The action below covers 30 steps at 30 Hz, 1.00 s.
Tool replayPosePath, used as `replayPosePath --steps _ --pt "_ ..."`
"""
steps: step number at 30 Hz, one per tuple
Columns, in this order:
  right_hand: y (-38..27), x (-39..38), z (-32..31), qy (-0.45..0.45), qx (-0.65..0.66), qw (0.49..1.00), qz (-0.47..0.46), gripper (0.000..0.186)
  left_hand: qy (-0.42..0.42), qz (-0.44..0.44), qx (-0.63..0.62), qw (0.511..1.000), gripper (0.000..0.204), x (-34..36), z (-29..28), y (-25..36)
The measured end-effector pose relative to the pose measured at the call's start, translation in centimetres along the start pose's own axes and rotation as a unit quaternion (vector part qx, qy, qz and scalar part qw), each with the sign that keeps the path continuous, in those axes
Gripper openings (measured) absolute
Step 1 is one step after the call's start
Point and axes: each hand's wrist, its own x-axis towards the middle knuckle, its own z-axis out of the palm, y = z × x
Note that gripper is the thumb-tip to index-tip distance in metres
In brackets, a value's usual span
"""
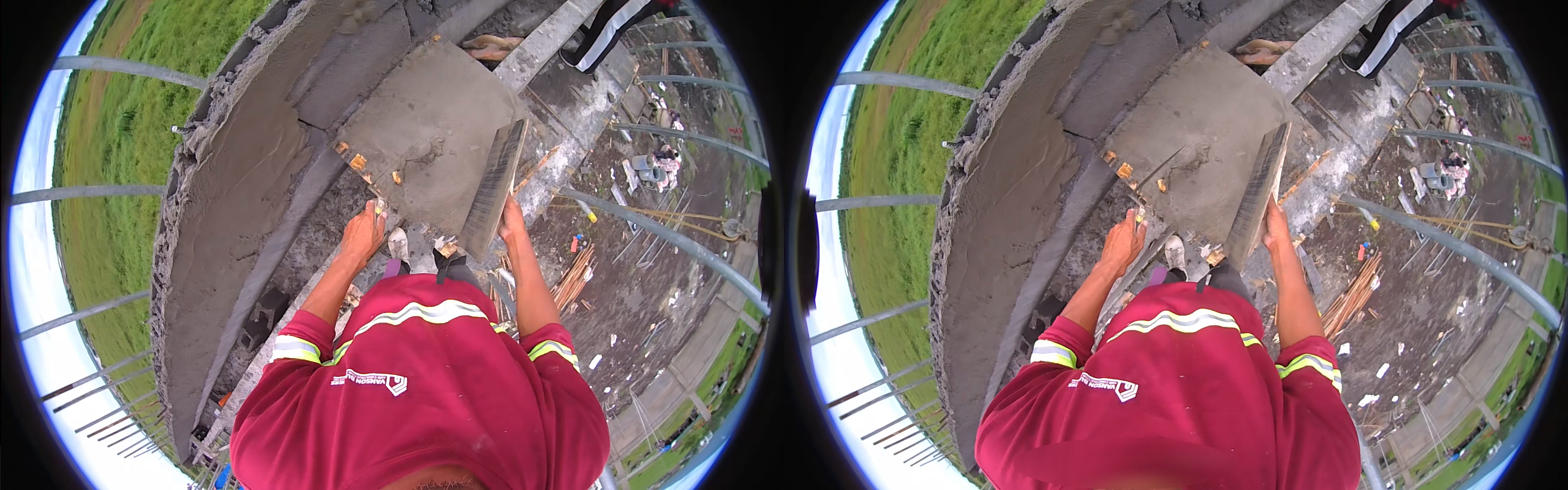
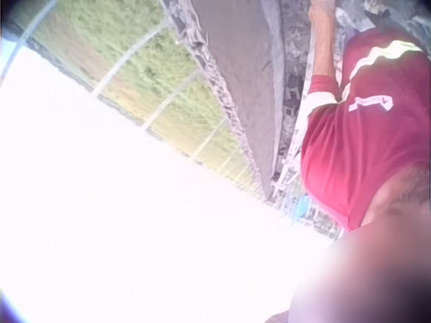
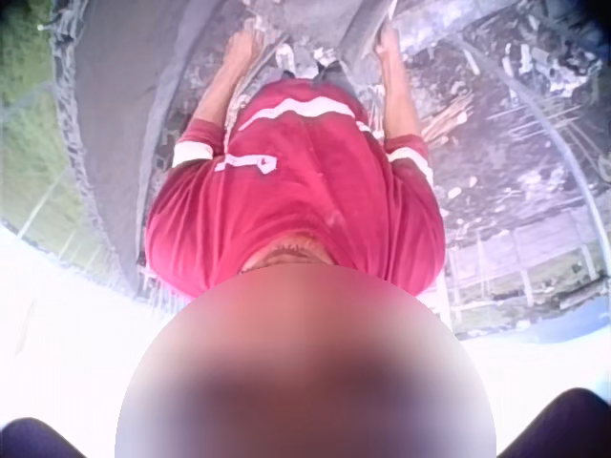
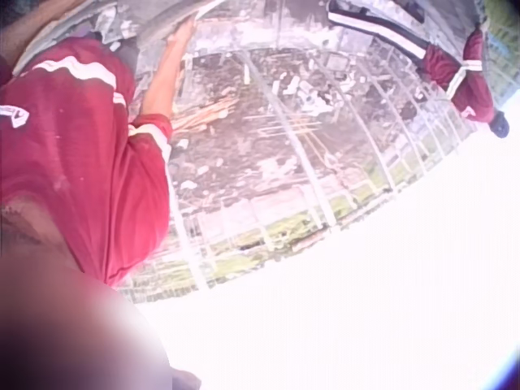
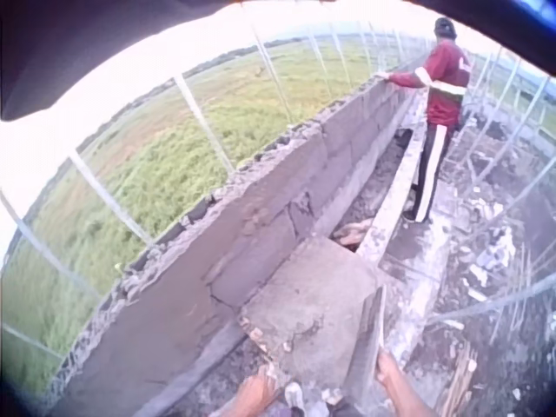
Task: The person smooths wet concrete on a curved wall using a trowel and a wooden float. They walk along scaffolding, adjust a hanging metal pipe, and continue leveling the concrete surface.
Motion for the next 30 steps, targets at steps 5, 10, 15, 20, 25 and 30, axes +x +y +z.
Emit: replayPosePath --steps 5,10,15,20,25,30 --pt "0.0 -0.1 0.2 0.002 -0.020 1.000 0.011 0.060 -0.040 -0.031 -0.031 0.998 0.054 -3.7 -0.8 -4.0" --pt "0.6 0.2 0.9 -0.007 -0.016 1.000 0.021 0.056 0.034 -0.123 -0.095 0.987 0.058 -5.1 -0.7 -4.4" --pt "1.0 0.2 1.3 -0.021 -0.020 0.999 0.016 0.054 -0.028 -0.080 -0.073 0.994 0.057 -6.1 -0.6 -3.8" --pt "1.2 0.4 1.3 -0.031 -0.010 0.999 0.026 0.053 0.056 -0.108 -0.062 0.991 0.058 -6.1 -1.0 -3.7" --pt "1.2 0.6 1.3 -0.017 -0.030 0.999 0.020 0.054 -0.031 -0.056 -0.015 0.998 0.054 -6.5 -0.8 -3.3" --pt "0.8 -0.3 2.4 -0.029 -0.024 0.999 0.026 0.056 0.009 -0.086 -0.049 0.995 0.045 -4.6 -0.9 -2.9"
